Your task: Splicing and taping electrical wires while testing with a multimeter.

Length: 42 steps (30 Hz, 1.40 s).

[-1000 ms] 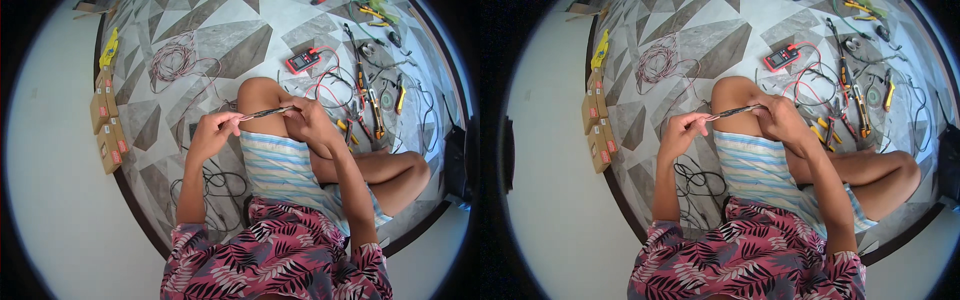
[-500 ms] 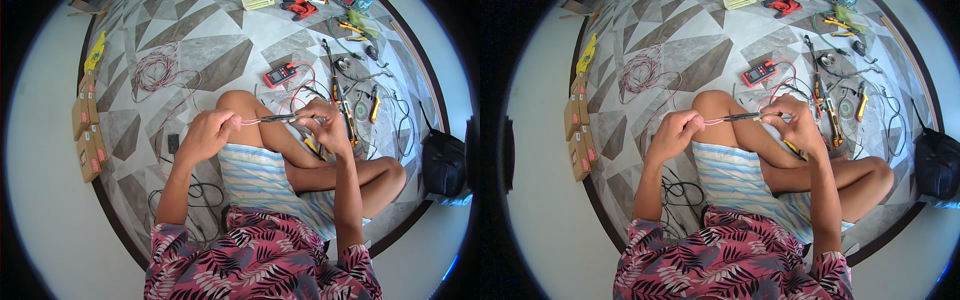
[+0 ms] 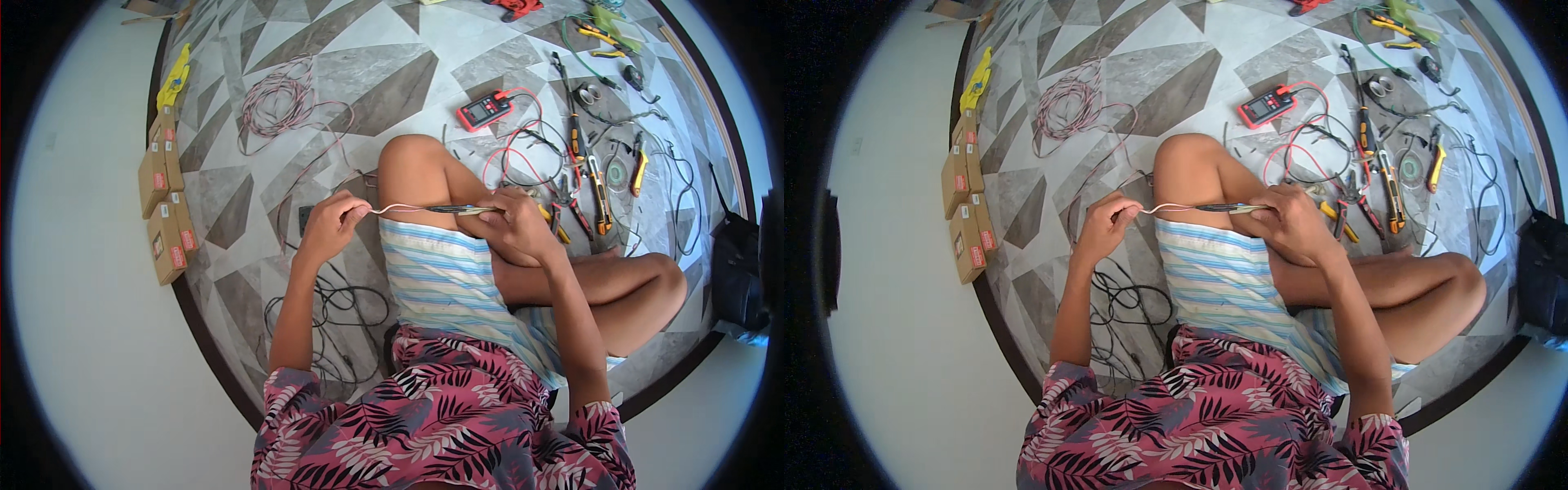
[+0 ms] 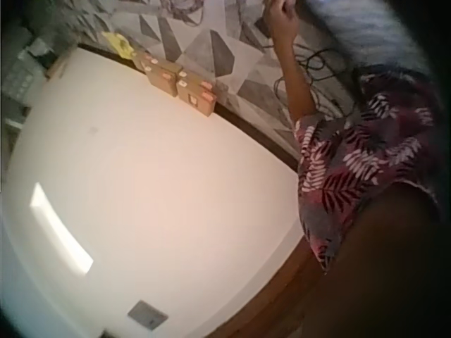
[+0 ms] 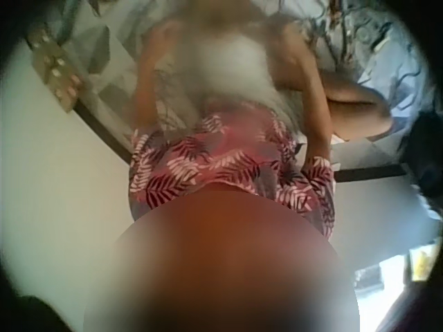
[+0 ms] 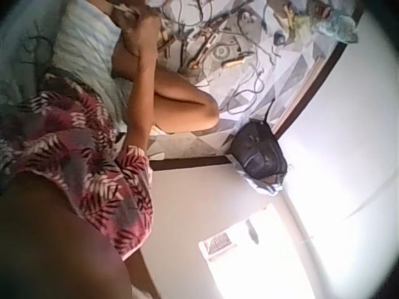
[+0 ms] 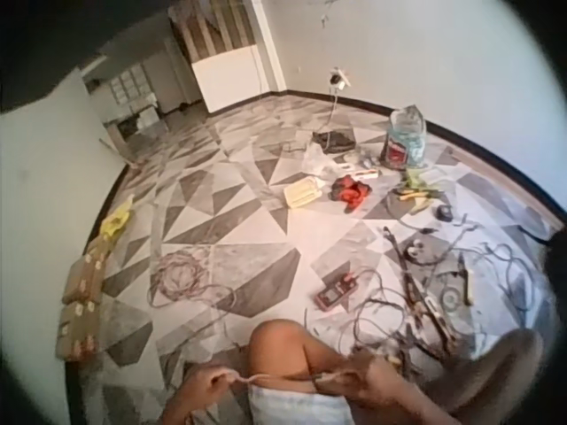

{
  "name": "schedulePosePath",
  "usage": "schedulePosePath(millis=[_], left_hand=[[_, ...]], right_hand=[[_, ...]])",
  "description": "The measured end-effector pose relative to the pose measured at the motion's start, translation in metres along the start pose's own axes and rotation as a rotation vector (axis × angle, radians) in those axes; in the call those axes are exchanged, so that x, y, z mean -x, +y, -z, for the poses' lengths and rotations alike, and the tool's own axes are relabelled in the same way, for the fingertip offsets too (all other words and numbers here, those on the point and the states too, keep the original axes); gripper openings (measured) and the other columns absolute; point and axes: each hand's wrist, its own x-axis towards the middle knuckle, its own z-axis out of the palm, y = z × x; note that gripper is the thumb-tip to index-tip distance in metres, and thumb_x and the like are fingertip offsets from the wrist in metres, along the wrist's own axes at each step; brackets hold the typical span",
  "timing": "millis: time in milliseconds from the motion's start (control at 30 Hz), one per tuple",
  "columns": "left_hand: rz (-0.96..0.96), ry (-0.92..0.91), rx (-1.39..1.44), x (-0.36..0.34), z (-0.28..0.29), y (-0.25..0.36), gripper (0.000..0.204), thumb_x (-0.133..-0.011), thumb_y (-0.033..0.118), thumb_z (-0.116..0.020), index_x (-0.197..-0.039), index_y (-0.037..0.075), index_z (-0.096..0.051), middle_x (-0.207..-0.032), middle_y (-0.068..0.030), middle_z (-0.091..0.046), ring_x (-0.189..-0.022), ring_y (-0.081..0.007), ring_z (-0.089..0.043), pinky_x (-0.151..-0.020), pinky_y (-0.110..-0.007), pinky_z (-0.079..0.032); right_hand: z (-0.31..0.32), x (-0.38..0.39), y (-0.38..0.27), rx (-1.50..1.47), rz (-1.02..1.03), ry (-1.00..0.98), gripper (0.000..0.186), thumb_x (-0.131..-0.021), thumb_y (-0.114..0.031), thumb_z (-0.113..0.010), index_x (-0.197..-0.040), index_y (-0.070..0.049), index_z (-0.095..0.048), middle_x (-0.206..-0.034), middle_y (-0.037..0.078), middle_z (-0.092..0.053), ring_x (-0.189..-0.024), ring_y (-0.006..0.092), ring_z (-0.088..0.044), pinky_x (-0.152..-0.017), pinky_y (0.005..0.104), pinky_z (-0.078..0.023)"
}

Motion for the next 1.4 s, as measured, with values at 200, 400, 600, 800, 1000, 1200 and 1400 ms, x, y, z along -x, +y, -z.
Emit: schedulePosePath(millis=[200,400,600,800,1000,1200,1400], left_hand=[[-0.143,0.082,-0.286,0.007,-0.003,-0.028,0.011,-0.092,0.014,-0.064,-0.088,0.004,-0.067,-0.081,-0.0080,-0.059,-0.082,-0.0285,-0.057,-0.077,-0.040,-0.044],[-0.211,0.205,-0.339,0.009,-0.018,-0.043,0.007,-0.088,0.013,-0.065,-0.086,0.006,-0.066,-0.083,-0.0066,-0.057,-0.087,-0.0273,-0.056,-0.081,-0.042,-0.041],[-0.200,0.346,-0.382,0.018,-0.018,-0.046,0.011,-0.086,0.017,-0.070,-0.085,0.007,-0.066,-0.092,-0.0094,-0.057,-0.091,-0.0300,-0.055,-0.083,-0.041,-0.042],[0.440,1.012,0.140,0.067,-0.090,-0.075,0.047,-0.094,0.044,-0.068,-0.118,0.005,-0.058,-0.119,-0.0113,-0.055,-0.111,-0.0275,-0.052,-0.095,-0.042,-0.041],[0.465,0.646,1.544,0.046,-0.084,0.017,0.065,-0.099,0.062,-0.046,-0.125,0.002,-0.054,-0.125,-0.0144,-0.058,-0.119,-0.0309,-0.053,-0.107,-0.042,-0.037],[-0.094,0.607,1.954,0.001,-0.071,-0.012,0.038,-0.105,0.041,-0.050,-0.081,0.012,-0.050,-0.070,0.0016,-0.046,-0.066,-0.0131,-0.048,-0.059,-0.025,-0.042],[0.417,1.291,1.234,-0.058,-0.075,0.000,0.039,-0.108,0.038,-0.037,-0.077,0.015,-0.032,-0.066,0.0044,-0.026,-0.053,-0.0100,-0.022,-0.044,-0.026,-0.019]], right_hand=[[-0.007,-0.003,0.004,0.042,0.015,-0.053,0.016,-0.077,-0.010,-0.077,-0.090,-0.001,-0.072,-0.087,0.013,-0.070,-0.081,0.0323,-0.064,-0.076,0.0409,-0.050],[-0.011,0.003,0.014,0.075,0.029,-0.053,0.018,-0.077,-0.004,-0.075,-0.095,-0.003,-0.073,-0.085,0.013,-0.069,-0.084,0.0333,-0.064,-0.074,0.0427,-0.050],[-0.007,0.002,0.004,0.040,0.001,-0.070,0.016,-0.077,-0.006,-0.075,-0.092,-0.002,-0.072,-0.088,0.013,-0.070,-0.084,0.0324,-0.064,-0.078,0.0422,-0.050],[-0.015,0.002,0.007,0.019,-0.016,-0.128,0.018,-0.081,-0.009,-0.071,-0.097,-0.001,-0.070,-0.091,0.015,-0.069,-0.085,0.0354,-0.064,-0.078,0.0435,-0.050],[-0.008,0.000,-0.006,-0.001,-0.007,-0.133,0.018,-0.083,-0.011,-0.071,-0.098,0.000,-0.070,-0.092,0.017,-0.069,-0.086,0.0379,-0.064,-0.078,0.0454,-0.050],[-0.016,0.003,-0.003,-0.035,0.062,-0.173,0.019,-0.090,-0.020,-0.069,-0.094,-0.001,-0.070,-0.084,0.016,-0.064,-0.081,0.0372,-0.062,-0.071,0.0446,-0.049],[-0.023,0.003,-0.010,0.112,0.125,-0.196,0.018,-0.089,-0.021,-0.068,-0.084,-0.004,-0.068,-0.076,0.011,-0.063,-0.075,0.0332,-0.062,-0.065,0.0425,-0.049]])
